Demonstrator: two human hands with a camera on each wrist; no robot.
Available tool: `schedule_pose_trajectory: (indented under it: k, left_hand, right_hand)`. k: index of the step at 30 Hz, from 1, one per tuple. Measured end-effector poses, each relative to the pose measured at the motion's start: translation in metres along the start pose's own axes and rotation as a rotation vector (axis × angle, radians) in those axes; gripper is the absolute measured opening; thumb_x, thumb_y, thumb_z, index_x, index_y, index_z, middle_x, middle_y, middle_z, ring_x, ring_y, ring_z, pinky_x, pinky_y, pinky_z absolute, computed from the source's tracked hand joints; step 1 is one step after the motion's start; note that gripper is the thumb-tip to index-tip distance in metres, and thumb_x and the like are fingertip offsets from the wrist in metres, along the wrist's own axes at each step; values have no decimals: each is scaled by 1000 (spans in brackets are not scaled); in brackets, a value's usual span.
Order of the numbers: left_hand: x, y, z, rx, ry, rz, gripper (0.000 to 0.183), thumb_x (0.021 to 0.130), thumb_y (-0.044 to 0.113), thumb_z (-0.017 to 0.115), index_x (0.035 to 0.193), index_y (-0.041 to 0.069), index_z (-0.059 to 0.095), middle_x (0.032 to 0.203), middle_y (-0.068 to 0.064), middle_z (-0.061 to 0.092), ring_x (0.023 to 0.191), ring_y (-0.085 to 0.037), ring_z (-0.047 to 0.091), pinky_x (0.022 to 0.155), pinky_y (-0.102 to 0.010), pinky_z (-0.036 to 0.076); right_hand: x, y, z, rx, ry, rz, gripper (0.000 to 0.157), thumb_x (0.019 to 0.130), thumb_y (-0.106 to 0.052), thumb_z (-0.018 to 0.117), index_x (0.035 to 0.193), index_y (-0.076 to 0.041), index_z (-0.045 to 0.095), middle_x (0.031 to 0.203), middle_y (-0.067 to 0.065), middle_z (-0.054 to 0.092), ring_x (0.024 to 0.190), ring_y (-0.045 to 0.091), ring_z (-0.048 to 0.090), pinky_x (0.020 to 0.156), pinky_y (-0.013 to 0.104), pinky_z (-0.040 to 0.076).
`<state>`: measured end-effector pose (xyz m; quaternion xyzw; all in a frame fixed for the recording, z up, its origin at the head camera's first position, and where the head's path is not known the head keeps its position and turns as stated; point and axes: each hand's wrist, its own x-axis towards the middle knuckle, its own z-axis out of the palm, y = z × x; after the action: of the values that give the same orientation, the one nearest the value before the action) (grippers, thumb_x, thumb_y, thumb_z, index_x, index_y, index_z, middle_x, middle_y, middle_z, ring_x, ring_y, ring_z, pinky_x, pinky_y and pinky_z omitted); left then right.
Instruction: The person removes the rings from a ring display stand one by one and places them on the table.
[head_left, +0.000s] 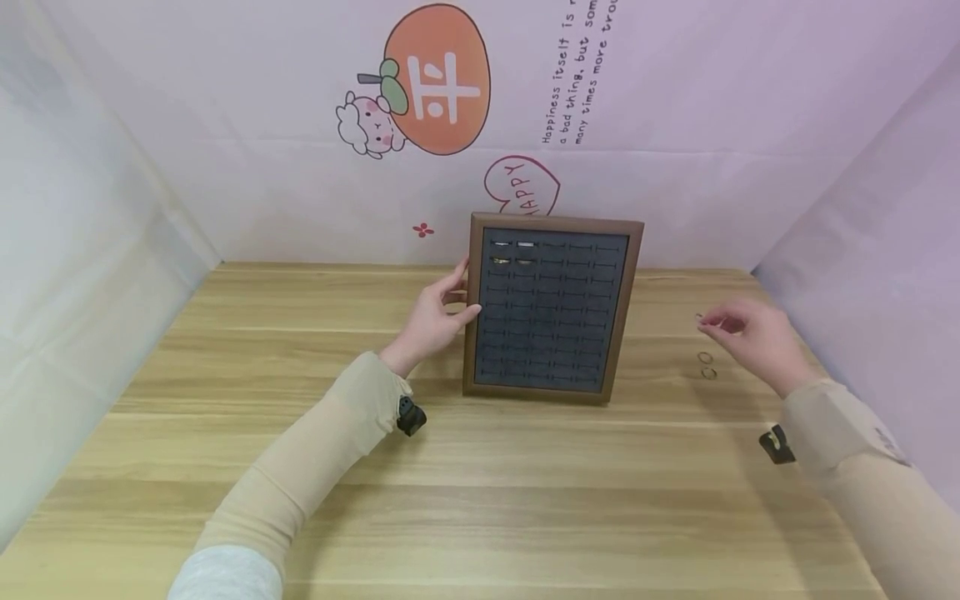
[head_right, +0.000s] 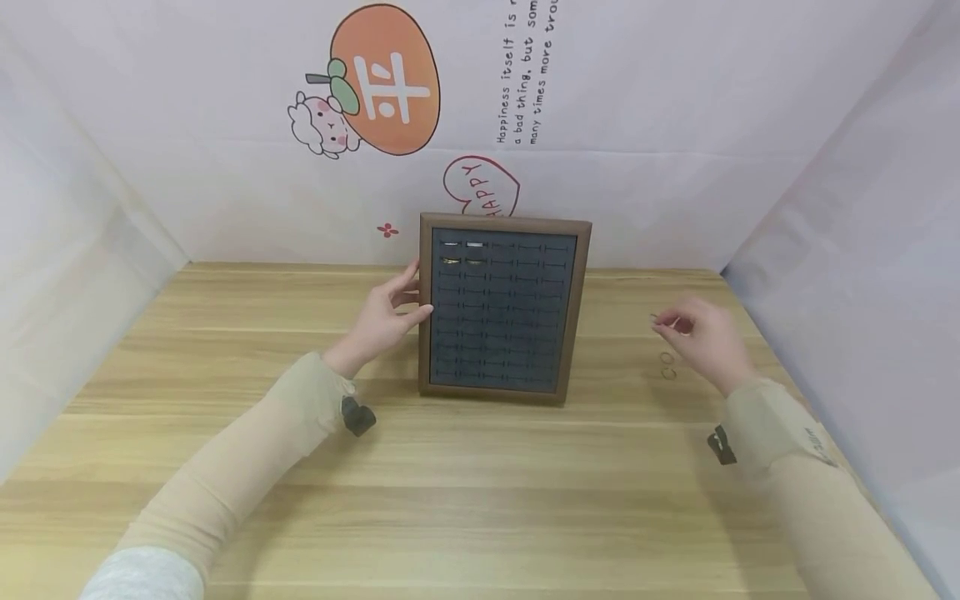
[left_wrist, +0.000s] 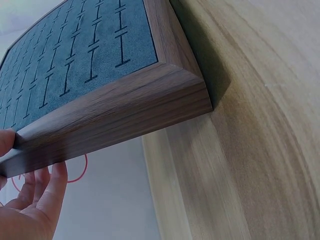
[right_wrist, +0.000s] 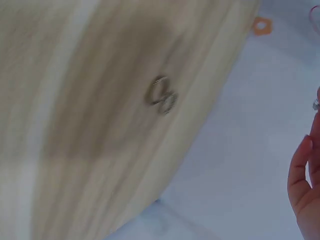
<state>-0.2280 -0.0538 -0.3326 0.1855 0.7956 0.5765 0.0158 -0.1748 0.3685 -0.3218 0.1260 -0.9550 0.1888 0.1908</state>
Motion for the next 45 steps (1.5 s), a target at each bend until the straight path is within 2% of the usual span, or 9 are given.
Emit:
schedule_pose_trajectory:
  k: [4, 8, 11, 18, 24, 28, 31, 38, 45]
  left_hand:
    - [0, 0, 0, 4, -1, 4, 72, 90, 0, 60, 151, 14, 25, 131, -20, 49, 116, -33, 53, 93, -41, 51]
    - [-1, 0, 0, 1, 1, 7, 71, 90, 0, 59, 151, 14, 24, 131, -21, 49, 116, -34, 53, 93, -41, 51]
    - [-1, -1, -1, -1, 1, 6, 71, 90, 0, 59, 151, 14, 24, 131, -21, 50, 116, -34, 54, 93, -42, 51]
    - [-3, 1, -2, 1, 1, 13, 71, 90, 0, 59, 151, 13, 24, 131, -21, 49, 115, -33, 54, 92, -41, 52]
    - [-3, -1, -1, -13, -2, 7, 71, 90, 0, 59, 151, 14, 24, 131, -21, 49, 115, -33, 54, 93, -42, 52]
    - [-3, 0, 0, -8, -3, 12, 71, 90, 0, 59, 151, 15, 25, 132, -20, 48, 115, -33, 54, 92, -41, 52]
    - [-1, 0, 1, -3, -4, 17, 71, 91, 0, 59, 151, 15, 25, 132, -20, 48, 115, -33, 53, 92, -40, 52]
    - [-2, -2, 2, 6, 1, 12, 71, 90, 0, 60, 151, 14, 25, 130, -21, 50, 116, -34, 54, 92, -41, 52]
    - [-1, -2, 2, -1, 7, 16, 71, 90, 0, 59, 150, 14, 25, 129, -21, 51, 116, -33, 54, 93, -42, 51]
  right_hand:
    - [-6, 18, 1, -21, -81, 20, 8, 79, -5, 72, 86, -1, 71, 85, 18, 69, 65, -11, 46, 61, 19, 43]
    - [-11, 30, 2, -23, -174, 65, 7, 81, -5, 70, 85, 0, 71, 85, 18, 68, 69, 11, 58, 65, 34, 49]
    - [-13, 40, 4, -18, -246, 110, 10, 83, -6, 69, 87, 2, 70, 83, 18, 68, 73, 27, 60, 68, 45, 50]
    - [-19, 64, 7, -1, -351, 178, 17, 85, -7, 65, 93, 7, 68, 87, 25, 67, 83, 42, 60, 76, 57, 46]
    - [-23, 78, 13, -40, -396, 216, 16, 86, -15, 65, 90, 0, 69, 88, 22, 68, 85, 42, 60, 77, 58, 45]
    - [-26, 84, 17, -83, -397, 228, 16, 85, -21, 67, 87, -5, 69, 88, 20, 69, 83, 40, 61, 75, 58, 44]
    - [-27, 84, 19, -93, -385, 217, 14, 84, -19, 68, 84, -5, 69, 85, 19, 69, 81, 39, 61, 74, 57, 45]
    - [-27, 82, 20, -79, -423, 206, 11, 83, -11, 65, 85, 0, 68, 86, 22, 68, 81, 41, 61, 76, 59, 46]
    - [-29, 88, 21, -59, -369, 175, 13, 83, -13, 68, 86, -1, 69, 87, 21, 69, 82, 40, 62, 75, 57, 47]
